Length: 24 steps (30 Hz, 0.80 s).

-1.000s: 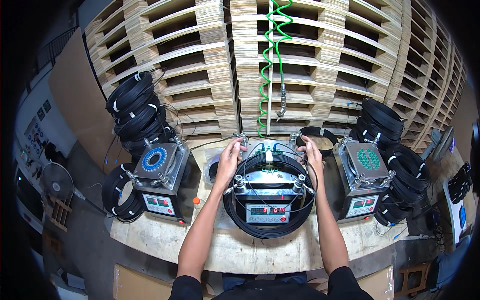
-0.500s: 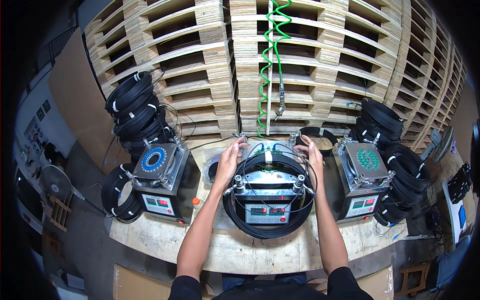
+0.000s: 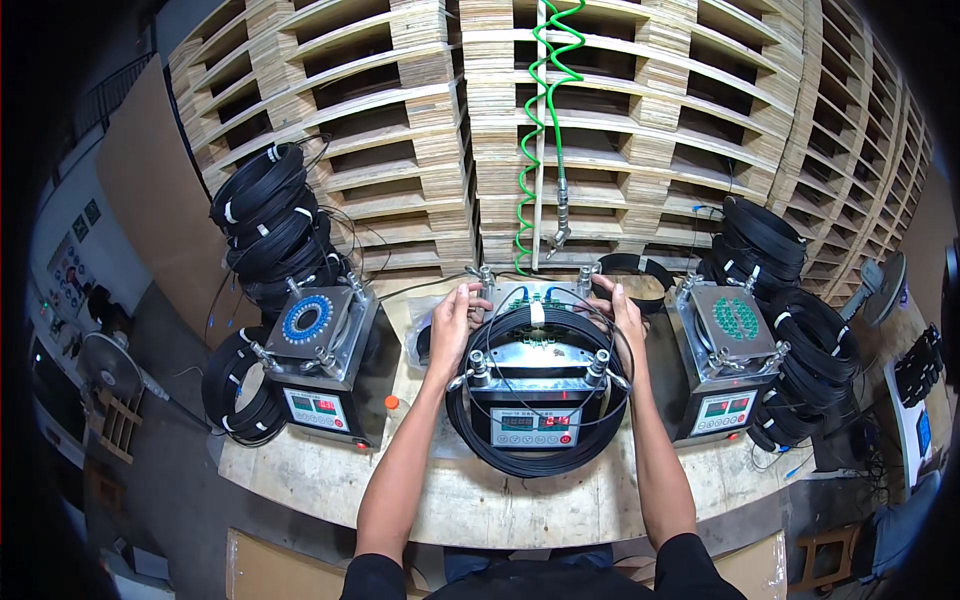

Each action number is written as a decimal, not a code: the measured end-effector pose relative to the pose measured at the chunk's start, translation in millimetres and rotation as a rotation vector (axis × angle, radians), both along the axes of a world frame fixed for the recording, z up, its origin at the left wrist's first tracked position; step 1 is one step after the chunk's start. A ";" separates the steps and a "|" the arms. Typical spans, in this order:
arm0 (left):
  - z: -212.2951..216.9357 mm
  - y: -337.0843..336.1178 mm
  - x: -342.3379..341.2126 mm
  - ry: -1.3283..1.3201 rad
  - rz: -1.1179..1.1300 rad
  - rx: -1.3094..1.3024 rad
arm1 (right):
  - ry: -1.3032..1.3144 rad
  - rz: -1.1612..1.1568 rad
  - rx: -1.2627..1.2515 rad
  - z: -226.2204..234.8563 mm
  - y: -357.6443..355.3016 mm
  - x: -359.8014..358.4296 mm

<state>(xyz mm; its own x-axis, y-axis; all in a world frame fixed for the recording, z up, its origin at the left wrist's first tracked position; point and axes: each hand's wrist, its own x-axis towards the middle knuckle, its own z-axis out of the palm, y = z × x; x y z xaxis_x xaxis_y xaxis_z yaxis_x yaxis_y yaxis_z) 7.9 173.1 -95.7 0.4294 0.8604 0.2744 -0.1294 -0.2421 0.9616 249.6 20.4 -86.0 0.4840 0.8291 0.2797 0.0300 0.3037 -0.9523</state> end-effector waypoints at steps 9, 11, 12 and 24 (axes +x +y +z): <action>13.8 -11.4 1.7 0.014 -0.098 -0.006 | -0.076 -0.119 -0.035 -4.8 -0.1 5.9; 14.7 -11.4 1.3 0.032 -0.118 -0.002 | -0.101 -0.106 -0.034 -9.7 2.4 11.2; 13.9 -10.7 1.2 0.048 -0.115 -0.006 | -0.101 -0.106 -0.034 -11.3 3.4 12.4; 0.0 -0.1 1.4 -0.022 -0.017 -0.032 | 0.053 0.022 0.006 -6.7 6.0 1.0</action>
